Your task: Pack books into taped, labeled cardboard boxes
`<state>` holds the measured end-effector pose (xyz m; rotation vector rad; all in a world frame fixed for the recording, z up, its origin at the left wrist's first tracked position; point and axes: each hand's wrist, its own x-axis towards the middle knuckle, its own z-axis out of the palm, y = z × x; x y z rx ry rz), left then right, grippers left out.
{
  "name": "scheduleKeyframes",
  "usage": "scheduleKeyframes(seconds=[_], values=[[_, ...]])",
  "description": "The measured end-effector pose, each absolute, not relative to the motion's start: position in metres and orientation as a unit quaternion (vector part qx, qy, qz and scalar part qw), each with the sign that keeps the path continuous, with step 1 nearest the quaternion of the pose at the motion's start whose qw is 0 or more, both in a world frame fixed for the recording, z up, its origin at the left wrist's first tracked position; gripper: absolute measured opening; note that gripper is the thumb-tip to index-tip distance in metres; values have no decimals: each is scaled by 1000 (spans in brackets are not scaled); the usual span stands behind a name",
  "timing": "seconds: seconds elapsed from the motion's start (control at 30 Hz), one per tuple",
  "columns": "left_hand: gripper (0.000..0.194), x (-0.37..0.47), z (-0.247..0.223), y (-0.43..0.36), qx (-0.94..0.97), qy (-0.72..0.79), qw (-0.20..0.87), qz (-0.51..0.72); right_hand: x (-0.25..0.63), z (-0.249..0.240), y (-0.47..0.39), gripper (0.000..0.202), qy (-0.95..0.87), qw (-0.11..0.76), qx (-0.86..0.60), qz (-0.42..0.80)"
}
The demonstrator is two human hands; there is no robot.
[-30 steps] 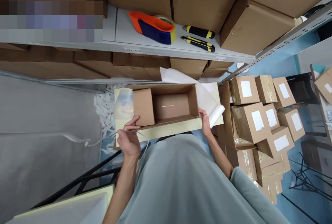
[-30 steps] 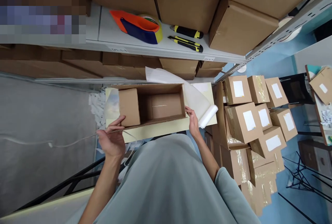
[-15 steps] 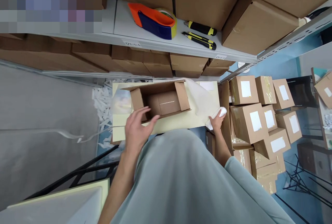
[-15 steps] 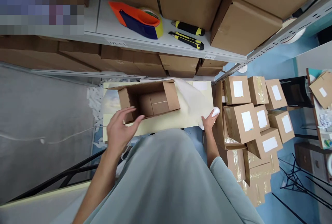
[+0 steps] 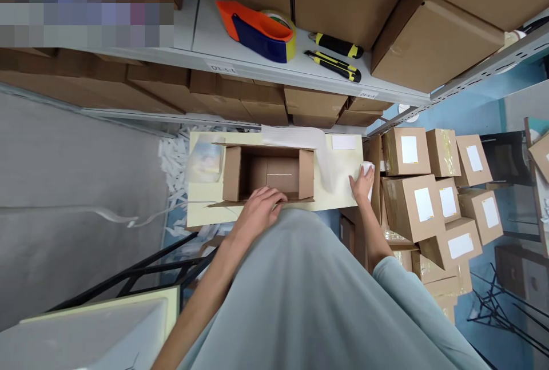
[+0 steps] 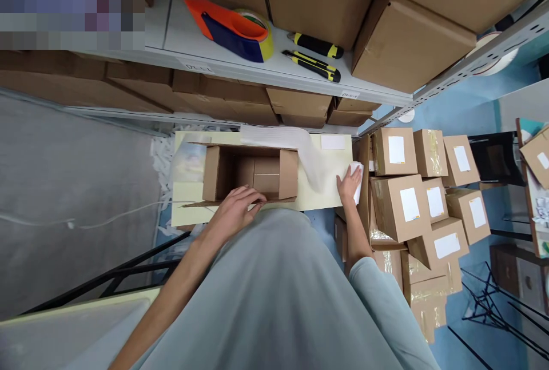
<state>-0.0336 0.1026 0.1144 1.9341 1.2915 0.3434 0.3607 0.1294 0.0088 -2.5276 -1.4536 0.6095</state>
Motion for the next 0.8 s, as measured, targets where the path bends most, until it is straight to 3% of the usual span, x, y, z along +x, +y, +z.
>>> scheduleKeyframes(seconds=[0.1,0.17,0.3,0.37,0.5,0.7,0.8], values=[[16,-25,120,98,742,510,421,115,320,38,178,63,-569,276,-724,276],[25,-22,127,105,728,521,423,140,292,61,213,60,-623,320,-624,347],[52,-37,141,153,706,588,279,278,256,94,259,47,-693,252,-554,387],[47,-50,139,185,699,613,223,293,249,101,267,35,-703,230,-545,395],[15,-69,121,225,710,617,207,268,246,97,274,23,-706,209,-544,403],[19,-76,110,220,701,620,210,282,291,79,261,38,-604,315,-689,247],[19,-77,113,213,695,617,227,290,323,72,225,40,-568,245,-762,192]])
